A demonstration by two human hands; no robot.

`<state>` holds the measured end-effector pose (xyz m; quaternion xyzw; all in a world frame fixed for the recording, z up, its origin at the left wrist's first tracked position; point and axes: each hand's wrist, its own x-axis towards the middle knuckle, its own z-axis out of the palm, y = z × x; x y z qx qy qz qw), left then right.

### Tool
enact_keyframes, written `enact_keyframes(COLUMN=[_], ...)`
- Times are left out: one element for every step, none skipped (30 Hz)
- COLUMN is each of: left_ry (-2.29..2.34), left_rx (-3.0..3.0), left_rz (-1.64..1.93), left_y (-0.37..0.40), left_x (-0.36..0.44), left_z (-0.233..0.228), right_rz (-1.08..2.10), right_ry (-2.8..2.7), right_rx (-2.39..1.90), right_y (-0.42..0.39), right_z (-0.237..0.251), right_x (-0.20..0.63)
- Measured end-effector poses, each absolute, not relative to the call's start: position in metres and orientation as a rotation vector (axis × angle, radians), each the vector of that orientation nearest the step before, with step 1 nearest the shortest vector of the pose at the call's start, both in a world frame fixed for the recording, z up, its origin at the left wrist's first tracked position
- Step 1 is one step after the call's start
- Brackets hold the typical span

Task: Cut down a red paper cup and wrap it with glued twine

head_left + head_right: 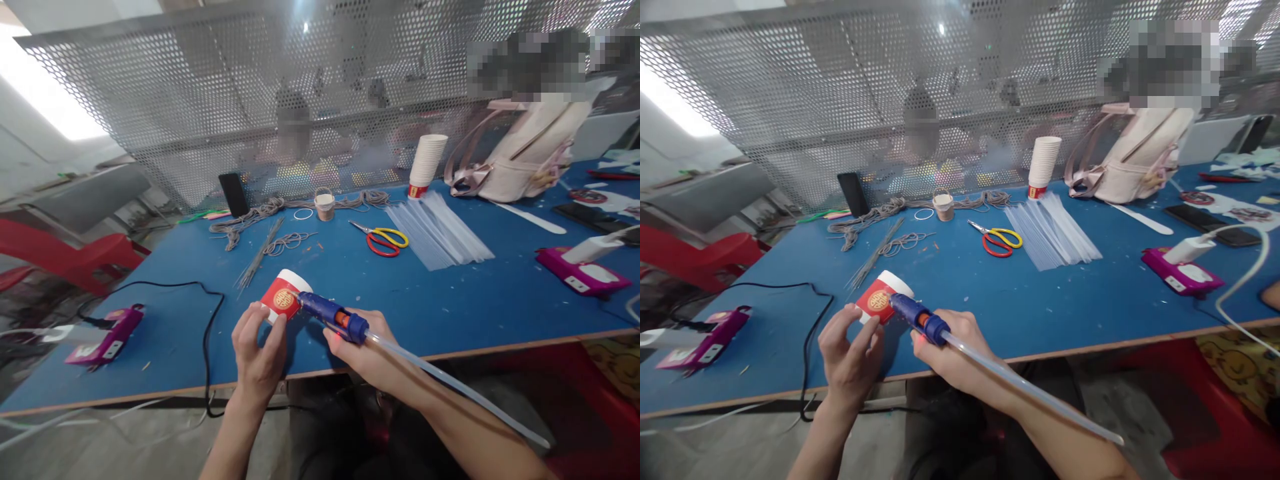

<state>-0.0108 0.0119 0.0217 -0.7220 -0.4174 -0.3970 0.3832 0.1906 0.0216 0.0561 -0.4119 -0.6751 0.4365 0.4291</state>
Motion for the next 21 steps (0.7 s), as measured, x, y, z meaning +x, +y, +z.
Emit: enact_keyframes(left_ry=[-1.065,-1.073,-1.084,-1.094,-1.104,-1.113,-1.122,-1.132,-1.145,-1.156,-1.166,-1.176,-1.188,-1.203,-1.223,-1.245,-1.27,-1.293,-1.317,-1.342,-1.366], left_rx=[-1.836,-1.832,-1.824,-1.814,-1.805,-1.8,-1.796,-1.796,-1.8,-1.808,-1.815,-1.819,-1.819,-1.814,-1.803,-1.79,-1.775,-1.757,-1.736,-1.715,-1.692], left_rz=[-1.012,-1.013,-1.015,-1.018,-1.021,-1.024,-1.026,-1.03,-1.036,-1.043,-1.049,-1.054,-1.059,-1.066,-1.081,-1.108,-1.144,-1.181,-1.211,-1.234,-1.251], left_y=[0.012,0.011,0.011,0.011,0.011,0.011,0.011,0.011,0.01,0.01,0.01,0.01,0.01,0.009,0.009,0.008,0.008,0.008,0.008,0.009,0.009], left_x=[-0.011,-0.012,-0.013,-0.014,-0.015,-0.016,-0.016,-0.016,-0.015,-0.014,-0.012,-0.01,-0.008,-0.007,-0.005,-0.004,-0.002,-0.001,0.0,0.001,0.003], left_z=[0.022,0.022,0.023,0.023,0.023,0.023,0.022,0.022,0.021,0.021,0.02,0.02,0.02,0.019,0.019,0.02,0.02,0.021,0.021,0.022,0.023], right_rz=[1.098,1.106,1.114,1.122,1.128,1.131,1.132,1.131,1.125,1.117,1.109,1.103,1.1,1.1,1.104,1.109,1.118,1.127,1.136,1.143,1.147], right_ry=[-1.68,-1.678,-1.679,-1.68,-1.683,-1.684,-1.685,-1.685,-1.682,-1.681,-1.681,-1.683,-1.681,-1.679,-1.675,-1.67,-1.664,-1.658,-1.65,-1.644,-1.638], right_rx=[-1.026,-1.023,-1.024,-1.028,-1.033,-1.038,-1.044,-1.047,-1.045,-1.037,-1.027,-1.014,-1.002,-0.993,-0.985,-0.984,-0.99,-1.0,-1.011,-1.02,-1.027], right_y=[0.021,0.021,0.021,0.02,0.02,0.019,0.019,0.019,0.019,0.019,0.019,0.02,0.02,0.02,0.02,0.019,0.019,0.019,0.019,0.019,0.019], right_z=[0.056,0.056,0.055,0.054,0.053,0.052,0.051,0.05,0.05,0.05,0.051,0.052,0.052,0.053,0.053,0.052,0.052,0.051,0.05,0.049,0.048], right_x=[0.191,0.191,0.191,0.192,0.193,0.193,0.194,0.194,0.193,0.193,0.192,0.191,0.19,0.189,0.189,0.189,0.189,0.19,0.191,0.191,0.191])
